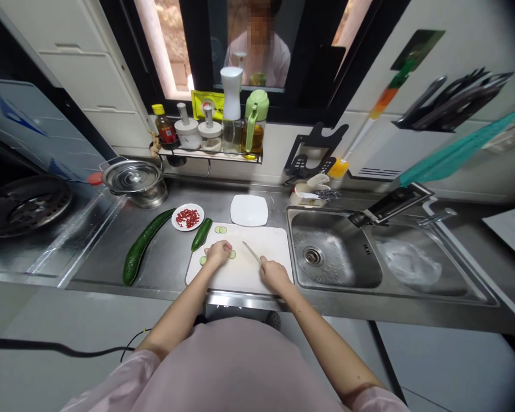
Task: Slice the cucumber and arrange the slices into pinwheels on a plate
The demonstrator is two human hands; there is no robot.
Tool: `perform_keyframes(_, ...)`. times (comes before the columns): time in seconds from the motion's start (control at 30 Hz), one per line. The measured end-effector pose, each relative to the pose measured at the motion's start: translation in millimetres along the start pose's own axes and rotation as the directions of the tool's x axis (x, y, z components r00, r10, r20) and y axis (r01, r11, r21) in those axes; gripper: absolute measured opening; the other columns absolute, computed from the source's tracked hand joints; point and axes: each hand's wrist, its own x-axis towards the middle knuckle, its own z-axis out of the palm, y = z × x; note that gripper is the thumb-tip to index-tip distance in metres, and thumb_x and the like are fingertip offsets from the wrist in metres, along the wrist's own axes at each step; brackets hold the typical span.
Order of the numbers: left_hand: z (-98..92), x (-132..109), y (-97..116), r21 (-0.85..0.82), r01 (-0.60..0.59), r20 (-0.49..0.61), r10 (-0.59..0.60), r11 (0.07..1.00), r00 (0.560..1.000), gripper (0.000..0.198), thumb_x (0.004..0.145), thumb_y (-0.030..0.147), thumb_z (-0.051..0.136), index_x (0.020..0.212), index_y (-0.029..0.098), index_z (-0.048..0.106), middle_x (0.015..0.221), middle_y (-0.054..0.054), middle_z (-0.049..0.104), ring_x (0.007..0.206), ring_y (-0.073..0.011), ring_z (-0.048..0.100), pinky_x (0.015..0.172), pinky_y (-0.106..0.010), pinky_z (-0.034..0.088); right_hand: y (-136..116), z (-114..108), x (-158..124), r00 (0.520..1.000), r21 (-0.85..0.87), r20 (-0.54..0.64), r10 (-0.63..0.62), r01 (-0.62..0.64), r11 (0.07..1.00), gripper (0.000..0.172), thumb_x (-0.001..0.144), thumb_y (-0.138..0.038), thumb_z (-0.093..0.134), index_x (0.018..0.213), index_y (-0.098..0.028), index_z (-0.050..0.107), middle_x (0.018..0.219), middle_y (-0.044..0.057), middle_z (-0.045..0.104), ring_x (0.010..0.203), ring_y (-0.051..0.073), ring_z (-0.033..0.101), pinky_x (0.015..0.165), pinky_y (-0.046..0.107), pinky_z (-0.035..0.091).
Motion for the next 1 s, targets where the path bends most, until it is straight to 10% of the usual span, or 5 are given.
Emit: perform_keyframes(1.0,-0.2,8.8,-10.9,0.158,-0.005,-0.005,0.006,0.987,1.0,0.016,0.072,0.028,0.066,0.087,0.027,0.062,0.093,-0.002,0.071,0.106,-0.0249,0.056,0.089,-0.04,0.029,-14.7,-6.0,-22.2,0.988,-0.022,0.071,-0.14,0.142,0.99,0.03,0.092,-0.02,0.036,0.116,-0.016,0.052,0.101,0.015,0.067,0.094,0.023,0.065,0.074,0.029,0.041)
